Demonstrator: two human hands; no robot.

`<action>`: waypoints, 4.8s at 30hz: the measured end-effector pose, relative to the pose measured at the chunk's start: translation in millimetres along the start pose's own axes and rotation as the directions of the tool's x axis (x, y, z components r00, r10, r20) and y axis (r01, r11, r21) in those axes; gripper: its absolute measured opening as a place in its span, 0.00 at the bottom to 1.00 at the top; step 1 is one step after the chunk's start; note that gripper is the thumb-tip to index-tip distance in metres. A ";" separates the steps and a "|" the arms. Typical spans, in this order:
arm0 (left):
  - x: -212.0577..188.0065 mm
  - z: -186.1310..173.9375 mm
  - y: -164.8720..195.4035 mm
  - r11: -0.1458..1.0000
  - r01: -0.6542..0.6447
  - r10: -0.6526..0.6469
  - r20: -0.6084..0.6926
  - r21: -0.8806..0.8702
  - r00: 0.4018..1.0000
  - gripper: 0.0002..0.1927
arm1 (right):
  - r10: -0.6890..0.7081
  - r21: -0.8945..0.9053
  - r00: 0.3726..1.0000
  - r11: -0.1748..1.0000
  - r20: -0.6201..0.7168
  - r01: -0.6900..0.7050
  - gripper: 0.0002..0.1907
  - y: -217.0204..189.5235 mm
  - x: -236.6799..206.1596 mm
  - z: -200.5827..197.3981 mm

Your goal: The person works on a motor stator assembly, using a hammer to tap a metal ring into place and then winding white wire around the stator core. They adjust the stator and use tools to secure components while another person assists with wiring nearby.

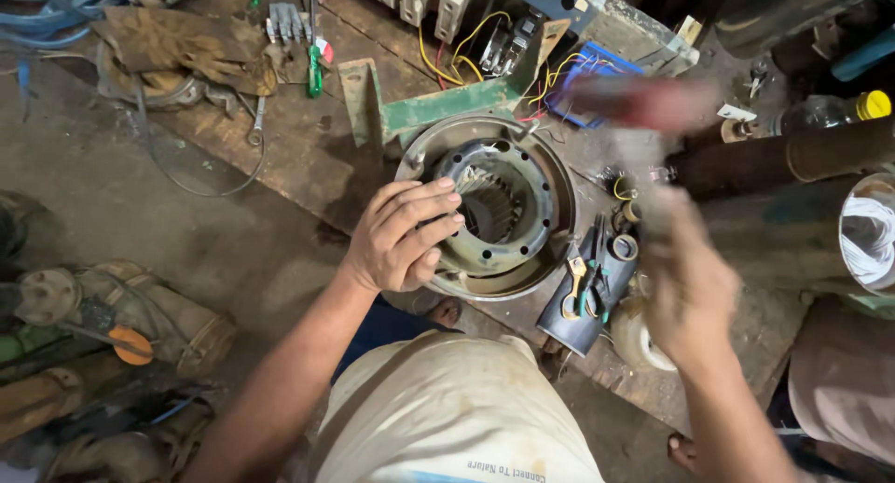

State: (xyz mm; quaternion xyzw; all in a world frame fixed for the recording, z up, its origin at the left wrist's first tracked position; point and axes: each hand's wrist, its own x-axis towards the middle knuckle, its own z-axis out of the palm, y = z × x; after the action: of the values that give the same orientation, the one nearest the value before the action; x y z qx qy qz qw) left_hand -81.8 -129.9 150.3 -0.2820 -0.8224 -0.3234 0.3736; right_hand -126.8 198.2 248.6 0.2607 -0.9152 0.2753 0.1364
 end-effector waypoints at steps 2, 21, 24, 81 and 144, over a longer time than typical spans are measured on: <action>0.8 0.7 0.2 1.000 0.003 -0.003 -0.004 -0.001 1.000 0.19 | -0.106 -0.014 0.975 0.994 0.197 0.111 0.36 0.2 18.4 -5.2; 3.8 2.3 -2.4 0.999 0.041 -0.040 -0.026 0.028 0.999 0.19 | 0.209 0.151 0.976 0.965 0.059 -0.215 0.28 -26.2 41.4 -21.1; 2.9 3.6 -3.1 0.999 0.031 -0.030 -0.019 0.030 0.999 0.19 | -0.051 -0.084 0.911 0.992 0.409 0.093 0.37 -22.5 40.9 -10.4; 0.5 15.1 -2.4 0.999 0.035 -0.035 0.003 -0.027 0.999 0.16 | 0.120 -0.235 0.986 0.968 0.116 -0.090 0.28 0.1 -42.0 -24.5; 20.1 4.3 -5.0 0.995 -0.008 0.034 0.252 -0.102 0.967 0.25 | 0.038 -0.222 0.988 0.975 0.147 -0.004 0.29 34.5 -44.8 -17.5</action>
State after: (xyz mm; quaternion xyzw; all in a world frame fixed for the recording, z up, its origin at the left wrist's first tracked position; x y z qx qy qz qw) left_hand -98.5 -125.4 162.5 -0.3479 -0.8430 -0.3218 0.2543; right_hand -107.1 250.9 230.3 0.2541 -0.9506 0.1527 0.0924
